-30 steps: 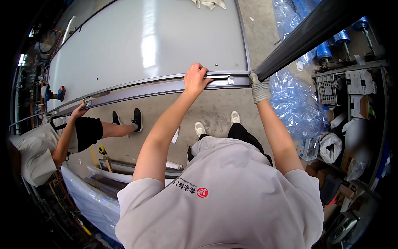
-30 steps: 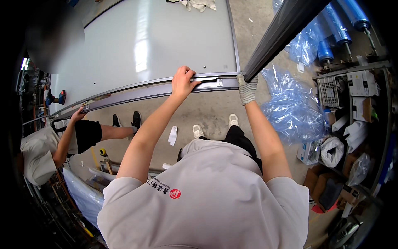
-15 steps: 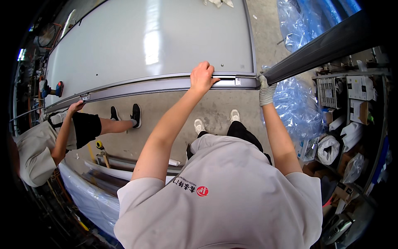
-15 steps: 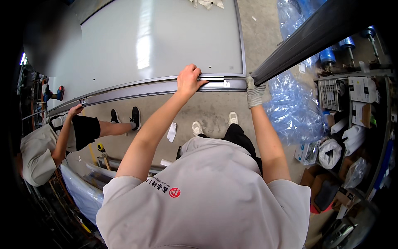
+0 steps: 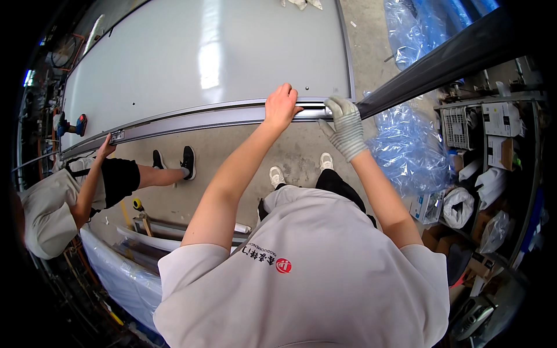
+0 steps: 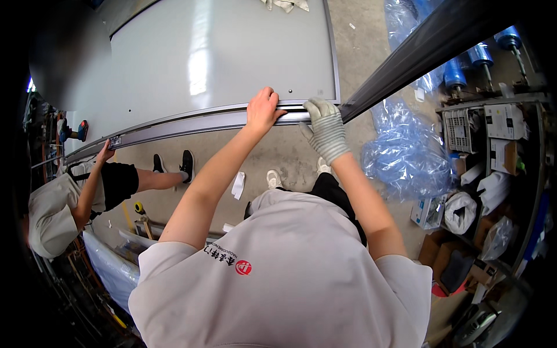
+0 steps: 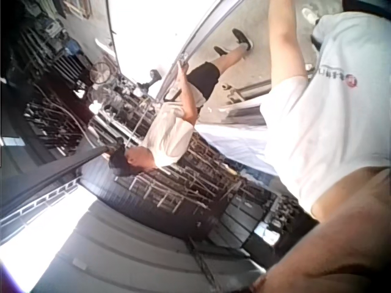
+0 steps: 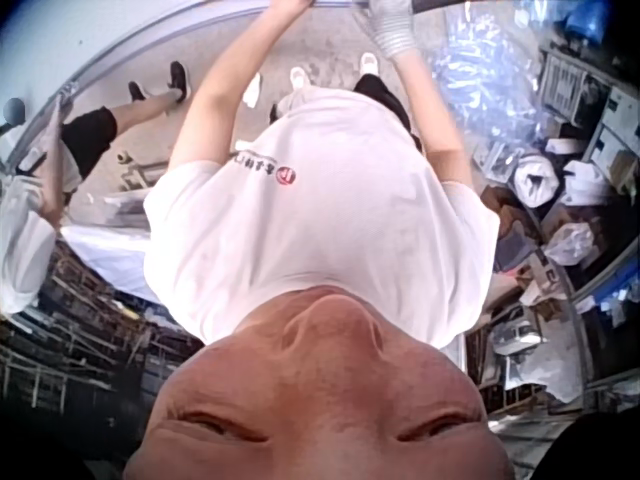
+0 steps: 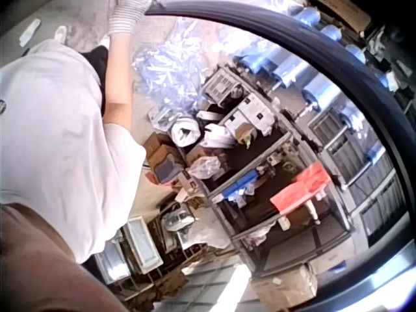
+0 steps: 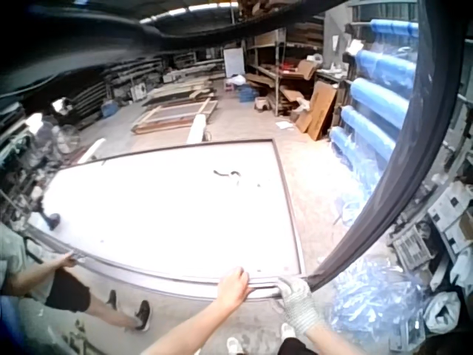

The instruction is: The person assembles a window frame by attaching a metal profile to a large white panel. They use a cordless drill to secure the profile with screws and a screwdriver for adjustments. Another person assists by holding the frame and panel in place.

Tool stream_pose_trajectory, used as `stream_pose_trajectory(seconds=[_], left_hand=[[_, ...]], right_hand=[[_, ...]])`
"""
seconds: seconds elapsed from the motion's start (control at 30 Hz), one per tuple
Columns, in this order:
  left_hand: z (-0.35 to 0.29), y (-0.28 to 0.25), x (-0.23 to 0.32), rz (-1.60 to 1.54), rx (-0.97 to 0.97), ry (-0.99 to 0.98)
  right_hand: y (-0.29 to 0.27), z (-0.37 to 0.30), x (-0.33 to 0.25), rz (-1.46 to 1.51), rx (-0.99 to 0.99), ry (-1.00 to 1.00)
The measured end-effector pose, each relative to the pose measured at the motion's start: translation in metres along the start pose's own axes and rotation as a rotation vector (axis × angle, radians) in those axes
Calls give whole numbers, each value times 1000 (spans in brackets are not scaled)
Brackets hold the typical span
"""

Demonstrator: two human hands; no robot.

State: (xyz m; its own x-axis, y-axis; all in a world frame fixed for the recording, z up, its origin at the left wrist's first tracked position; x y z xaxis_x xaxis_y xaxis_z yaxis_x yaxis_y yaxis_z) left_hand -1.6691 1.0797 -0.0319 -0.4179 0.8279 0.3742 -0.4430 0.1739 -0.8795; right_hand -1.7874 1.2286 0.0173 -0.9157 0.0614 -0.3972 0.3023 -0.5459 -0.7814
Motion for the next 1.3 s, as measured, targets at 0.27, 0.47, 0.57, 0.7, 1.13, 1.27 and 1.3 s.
stream_pose_trajectory(seconds=[0.27, 0.47, 0.57, 0.7, 1.13, 1.27, 1.3], left_hand=[[-4, 3, -2, 58, 20, -10], [1, -1, -3, 61, 34, 31], [-5, -4, -12, -1, -18, -34], [-8, -7, -15, -39, 73, -49], [-12, -9, -16, -94, 200, 41], [-15, -5, -16, -89, 225, 50], [-16, -1, -17, -86, 222, 37]], right_hand=[[64, 25, 40, -288, -402, 197], [57, 35, 34, -306, -469, 259], [51, 40, 31, -295, -502, 233], [48, 44, 28, -306, -471, 174], [59, 22, 40, -167, -181, 61], [66, 17, 43, -117, -130, 55], [69, 16, 43, -121, -119, 73]])
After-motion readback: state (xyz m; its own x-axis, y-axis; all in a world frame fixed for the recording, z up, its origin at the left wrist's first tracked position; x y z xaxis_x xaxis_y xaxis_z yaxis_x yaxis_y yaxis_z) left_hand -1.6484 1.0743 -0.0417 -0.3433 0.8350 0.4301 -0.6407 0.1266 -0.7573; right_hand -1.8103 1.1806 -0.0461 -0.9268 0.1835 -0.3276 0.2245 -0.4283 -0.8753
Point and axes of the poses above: each hand's wrist, its own z-axis towards the middle knuckle, its own y-axis out of the palm, x = y × z, the point moved 2 cm from there along z, towards the middle knuckle, and after that the axes turned 1 degree about x, right-handed, at the moved point
